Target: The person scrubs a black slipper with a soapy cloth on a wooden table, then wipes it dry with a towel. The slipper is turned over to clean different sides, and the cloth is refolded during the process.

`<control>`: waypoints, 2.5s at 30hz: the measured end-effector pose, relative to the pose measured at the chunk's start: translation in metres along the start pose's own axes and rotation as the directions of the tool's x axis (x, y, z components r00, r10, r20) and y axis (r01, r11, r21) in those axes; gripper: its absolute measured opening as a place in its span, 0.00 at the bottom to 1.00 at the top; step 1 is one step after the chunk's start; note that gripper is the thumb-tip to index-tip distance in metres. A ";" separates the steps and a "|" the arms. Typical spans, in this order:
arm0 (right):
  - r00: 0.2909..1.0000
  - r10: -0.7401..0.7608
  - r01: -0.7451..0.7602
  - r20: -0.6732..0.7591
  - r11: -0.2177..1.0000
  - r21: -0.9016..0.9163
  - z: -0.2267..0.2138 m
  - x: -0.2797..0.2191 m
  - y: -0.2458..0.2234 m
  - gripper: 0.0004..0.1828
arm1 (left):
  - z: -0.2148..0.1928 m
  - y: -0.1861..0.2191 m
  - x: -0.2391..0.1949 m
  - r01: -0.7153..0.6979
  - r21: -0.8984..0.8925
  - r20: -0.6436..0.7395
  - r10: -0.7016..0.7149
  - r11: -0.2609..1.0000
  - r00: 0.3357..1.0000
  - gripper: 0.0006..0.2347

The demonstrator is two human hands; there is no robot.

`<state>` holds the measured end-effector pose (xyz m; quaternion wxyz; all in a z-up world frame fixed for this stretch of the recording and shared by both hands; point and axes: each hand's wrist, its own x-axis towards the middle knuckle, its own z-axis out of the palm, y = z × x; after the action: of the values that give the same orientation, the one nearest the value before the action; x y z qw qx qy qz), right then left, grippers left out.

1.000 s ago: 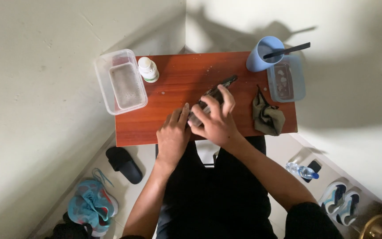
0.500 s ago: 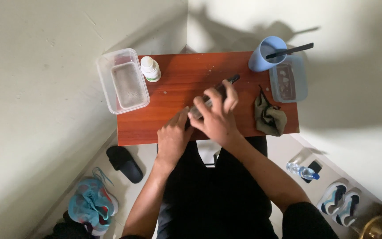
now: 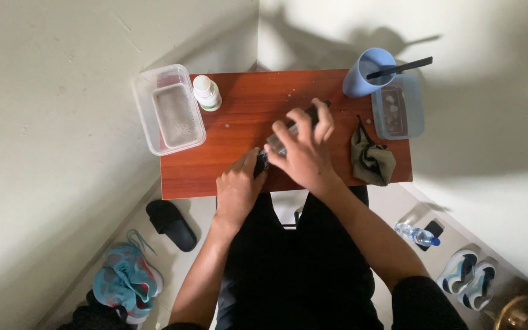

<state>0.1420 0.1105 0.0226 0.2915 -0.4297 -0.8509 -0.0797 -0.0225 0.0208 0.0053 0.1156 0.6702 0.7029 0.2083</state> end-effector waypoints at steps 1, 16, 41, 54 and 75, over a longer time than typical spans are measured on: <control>1.000 0.001 -0.001 -0.002 1.000 -0.003 0.004 0.001 0.015 0.22 | 0.000 -0.001 0.000 -0.004 -0.001 -0.001 0.004 1.000 1.000 0.23; 0.964 0.250 -0.204 -0.089 0.912 0.357 -0.053 -0.022 0.025 0.26 | -0.003 -0.002 0.004 0.001 -0.024 0.036 0.000 1.000 0.999 0.23; 0.673 0.543 -0.639 0.501 0.087 0.764 -0.076 -0.040 0.062 0.35 | 0.009 -0.016 0.031 -0.110 0.033 -0.056 0.111 0.993 0.992 0.14; 0.643 0.608 -0.694 0.465 0.205 0.691 -0.101 -0.041 0.095 0.31 | -0.029 0.065 0.054 -0.329 -0.066 -0.268 0.301 0.942 0.915 0.09; 0.523 0.803 -0.845 0.286 0.532 0.051 -0.100 -0.049 0.200 0.22 | 0.119 0.203 0.091 -0.648 -0.150 -0.191 0.622 0.746 0.760 0.11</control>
<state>0.3631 0.1623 0.0535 0.2329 -0.7592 -0.5750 0.1968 0.2048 0.1299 0.0013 0.0611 0.8387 0.4128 0.3500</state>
